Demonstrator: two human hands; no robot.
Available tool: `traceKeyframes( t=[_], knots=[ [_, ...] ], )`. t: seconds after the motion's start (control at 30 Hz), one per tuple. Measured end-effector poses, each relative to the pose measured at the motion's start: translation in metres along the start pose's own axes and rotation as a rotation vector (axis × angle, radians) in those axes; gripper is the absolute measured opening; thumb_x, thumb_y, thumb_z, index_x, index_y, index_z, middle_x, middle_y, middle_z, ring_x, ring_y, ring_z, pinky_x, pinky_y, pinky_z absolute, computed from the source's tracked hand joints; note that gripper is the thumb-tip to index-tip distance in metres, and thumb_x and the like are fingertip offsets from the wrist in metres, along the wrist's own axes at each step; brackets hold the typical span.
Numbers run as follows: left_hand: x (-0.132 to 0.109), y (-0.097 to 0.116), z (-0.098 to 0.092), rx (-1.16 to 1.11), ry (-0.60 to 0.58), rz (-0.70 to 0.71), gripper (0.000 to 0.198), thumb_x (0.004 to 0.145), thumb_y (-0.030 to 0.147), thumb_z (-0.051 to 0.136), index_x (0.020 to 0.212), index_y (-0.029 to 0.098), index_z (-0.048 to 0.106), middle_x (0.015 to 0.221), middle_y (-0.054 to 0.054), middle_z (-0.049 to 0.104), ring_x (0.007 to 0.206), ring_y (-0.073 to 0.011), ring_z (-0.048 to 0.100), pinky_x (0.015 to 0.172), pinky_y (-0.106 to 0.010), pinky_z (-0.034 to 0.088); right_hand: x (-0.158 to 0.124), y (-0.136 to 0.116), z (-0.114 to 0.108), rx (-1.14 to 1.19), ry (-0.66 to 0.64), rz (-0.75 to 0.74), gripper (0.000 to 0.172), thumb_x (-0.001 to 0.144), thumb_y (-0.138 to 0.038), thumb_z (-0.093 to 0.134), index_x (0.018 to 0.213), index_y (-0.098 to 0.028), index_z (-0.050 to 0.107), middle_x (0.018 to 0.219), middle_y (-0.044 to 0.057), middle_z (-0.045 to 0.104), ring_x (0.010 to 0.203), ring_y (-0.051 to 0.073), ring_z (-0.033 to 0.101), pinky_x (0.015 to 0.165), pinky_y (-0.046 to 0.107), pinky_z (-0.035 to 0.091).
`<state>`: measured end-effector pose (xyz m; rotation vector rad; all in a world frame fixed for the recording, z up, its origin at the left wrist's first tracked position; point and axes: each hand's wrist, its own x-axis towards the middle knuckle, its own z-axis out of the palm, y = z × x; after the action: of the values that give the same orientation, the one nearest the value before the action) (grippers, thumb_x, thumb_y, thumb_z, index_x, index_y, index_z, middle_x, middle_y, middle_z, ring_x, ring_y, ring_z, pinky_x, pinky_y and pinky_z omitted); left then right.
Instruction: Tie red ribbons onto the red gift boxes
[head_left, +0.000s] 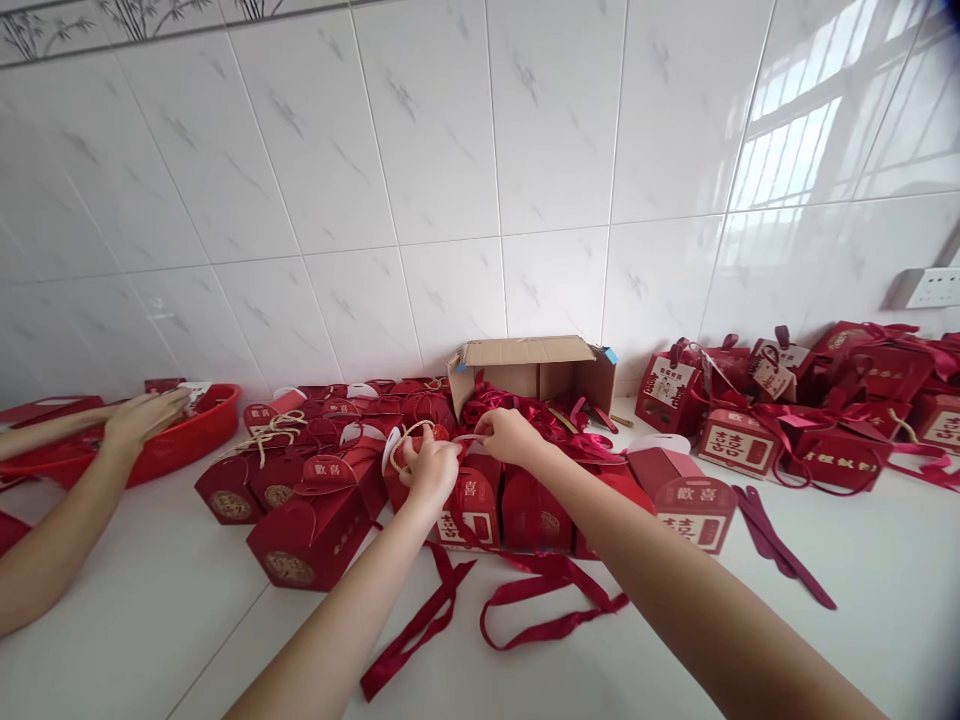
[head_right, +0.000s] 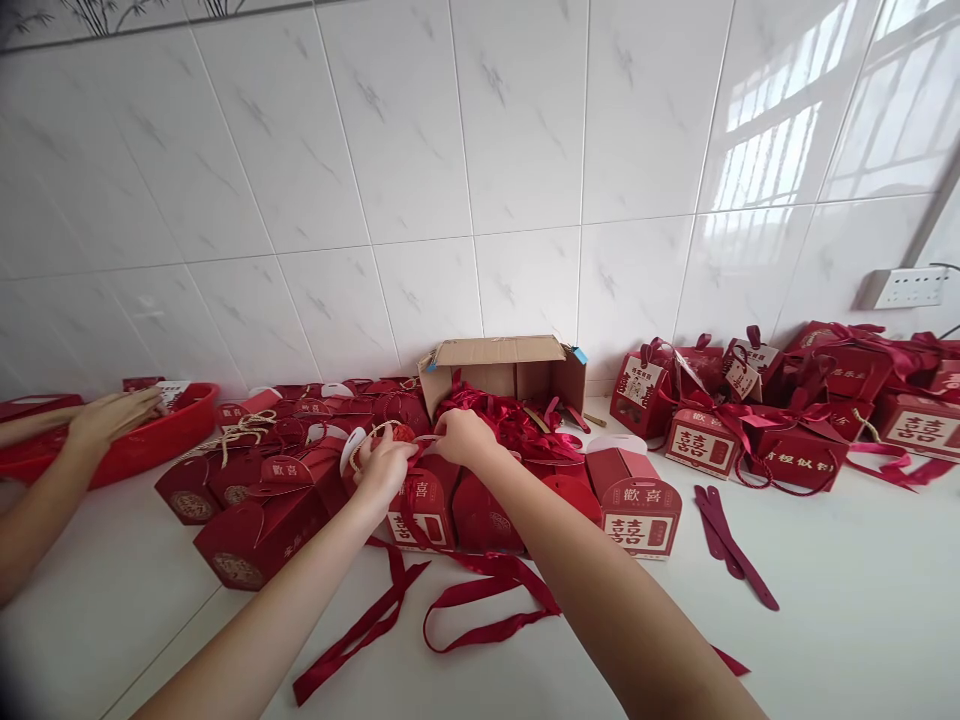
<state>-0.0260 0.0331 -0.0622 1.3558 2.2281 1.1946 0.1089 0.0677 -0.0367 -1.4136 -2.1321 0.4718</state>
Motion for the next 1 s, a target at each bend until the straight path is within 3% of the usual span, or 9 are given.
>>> traceKeyframes(
  t=[0.17, 0.6, 0.8, 1.0],
  knots=[
    [-0.002, 0.007, -0.002, -0.005, -0.042, -0.065, 0.065, 0.079, 0.038, 0.055, 0.142, 0.026, 0.041, 0.157, -0.008, 0.019, 0.134, -0.0429, 0.032, 0.107, -0.051, 0.031, -0.001, -0.001, -0.001, -0.007, 0.000, 0.012, 0.014, 0.076, -0.025, 0.068, 0.089, -0.022, 0.072, 0.093, 0.005, 0.071, 0.085, 0.019, 0.063, 0.064, 0.023, 0.043],
    [0.006, -0.006, 0.001, -0.067, -0.005, 0.029, 0.056, 0.077, 0.034, 0.055, 0.133, 0.033, 0.049, 0.148, -0.007, 0.037, 0.131, -0.0366, 0.039, 0.107, -0.051, 0.029, -0.003, 0.001, -0.004, -0.002, 0.000, 0.005, 0.014, 0.078, -0.024, 0.066, 0.089, -0.021, 0.073, 0.095, 0.006, 0.072, 0.088, 0.019, 0.064, 0.069, 0.023, 0.045],
    [0.007, -0.005, 0.002, -0.022, -0.021, 0.068, 0.046, 0.084, 0.039, 0.056, 0.127, 0.023, 0.053, 0.149, -0.010, 0.035, 0.130, -0.0308, 0.042, 0.109, -0.054, 0.025, -0.003, -0.001, -0.005, 0.005, -0.012, 0.004, 0.015, 0.075, -0.025, 0.066, 0.089, -0.020, 0.072, 0.094, 0.007, 0.072, 0.085, 0.020, 0.065, 0.068, 0.024, 0.044],
    [0.009, -0.004, 0.003, 0.083, 0.005, 0.095, 0.048, 0.082, 0.037, 0.051, 0.129, 0.031, 0.053, 0.148, -0.009, 0.039, 0.126, -0.0346, 0.047, 0.105, -0.053, 0.031, -0.004, -0.003, -0.005, 0.025, -0.019, 0.008, 0.017, 0.075, -0.018, 0.065, 0.090, -0.020, 0.072, 0.095, 0.007, 0.071, 0.086, 0.019, 0.064, 0.070, 0.024, 0.044]
  ],
)
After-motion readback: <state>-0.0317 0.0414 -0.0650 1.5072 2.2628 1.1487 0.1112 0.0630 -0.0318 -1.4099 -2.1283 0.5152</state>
